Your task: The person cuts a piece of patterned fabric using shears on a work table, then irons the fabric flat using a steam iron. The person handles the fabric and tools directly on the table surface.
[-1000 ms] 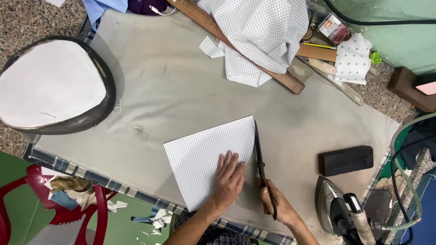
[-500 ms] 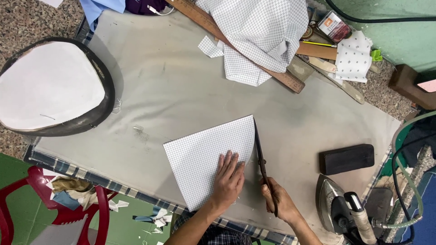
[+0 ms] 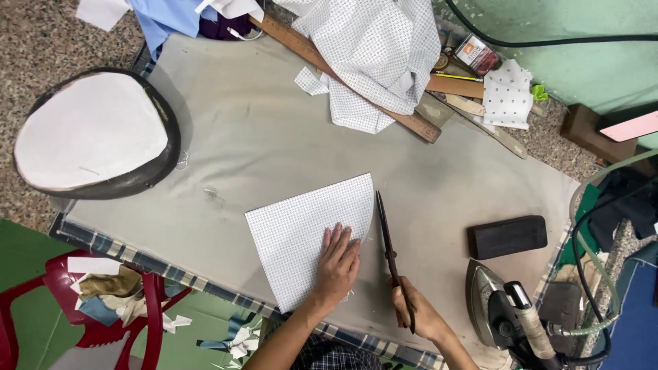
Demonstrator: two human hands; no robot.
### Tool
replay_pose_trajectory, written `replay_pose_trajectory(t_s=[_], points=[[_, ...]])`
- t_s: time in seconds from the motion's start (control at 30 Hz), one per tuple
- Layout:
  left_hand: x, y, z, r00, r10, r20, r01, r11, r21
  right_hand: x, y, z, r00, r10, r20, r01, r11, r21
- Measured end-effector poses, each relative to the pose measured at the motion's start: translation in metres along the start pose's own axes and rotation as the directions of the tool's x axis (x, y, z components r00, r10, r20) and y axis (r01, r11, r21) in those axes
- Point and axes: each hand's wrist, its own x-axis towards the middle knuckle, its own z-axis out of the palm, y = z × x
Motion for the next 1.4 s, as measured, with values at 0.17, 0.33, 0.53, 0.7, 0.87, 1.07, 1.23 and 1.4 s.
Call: replay_pose_trajectory(t_s=[0.17, 0.33, 0.53, 0.7, 0.87, 1.07, 1.23, 1.4], points=[[-0.006, -0.001, 0.004, 1.0, -0.006, 0.021, 0.005, 1.0, 0.031, 0.001, -0.012, -0.007, 0.997, -0.061, 0.037, 0.059, 0.997, 0.041], [-0.007, -0.001, 0.005, 1.0, 0.003, 0.012, -0.004, 1.0, 0.023, 0.01, -0.024, -0.006, 0.991, -0.126, 0.041, 0.125, 0.992, 0.036], [-0.006, -0.001, 0.004, 1.0, -0.005, 0.007, 0.005, 1.0, 0.01, 0.018, -0.028, -0.001, 0.995, -0.094, -0.012, 0.095, 0.995, 0.036], [-0.007, -0.002, 0.004, 0.998, -0.02, 0.052, 0.02, 1.0, 0.011, 0.017, -0.04, 0.002, 0.998, -0.026, -0.052, 0.021, 0.995, -0.1], [-0.006, -0.002, 0.004, 0.998, -0.026, 0.05, 0.026, 1.0, -0.001, 0.018, -0.039, 0.004, 0.997, -0.008, -0.079, 0.0, 0.995, -0.101], [-0.006, -0.002, 0.003, 0.998, -0.027, 0.062, 0.026, 1.0, 0.014, 0.02, -0.036, 0.001, 0.996, -0.011, -0.088, 0.002, 0.994, -0.108], [0.002, 0.001, -0.001, 1.0, 0.01, 0.006, -0.01, 1.0, 0.012, 0.035, -0.004, -0.007, 0.966, -0.103, -0.237, 0.108, 0.994, 0.01], [0.002, -0.023, -0.013, 0.998, -0.059, -0.018, 0.058, 0.996, -0.061, 0.034, 0.002, -0.036, 0.771, -0.022, -0.636, -0.097, 0.984, -0.152]])
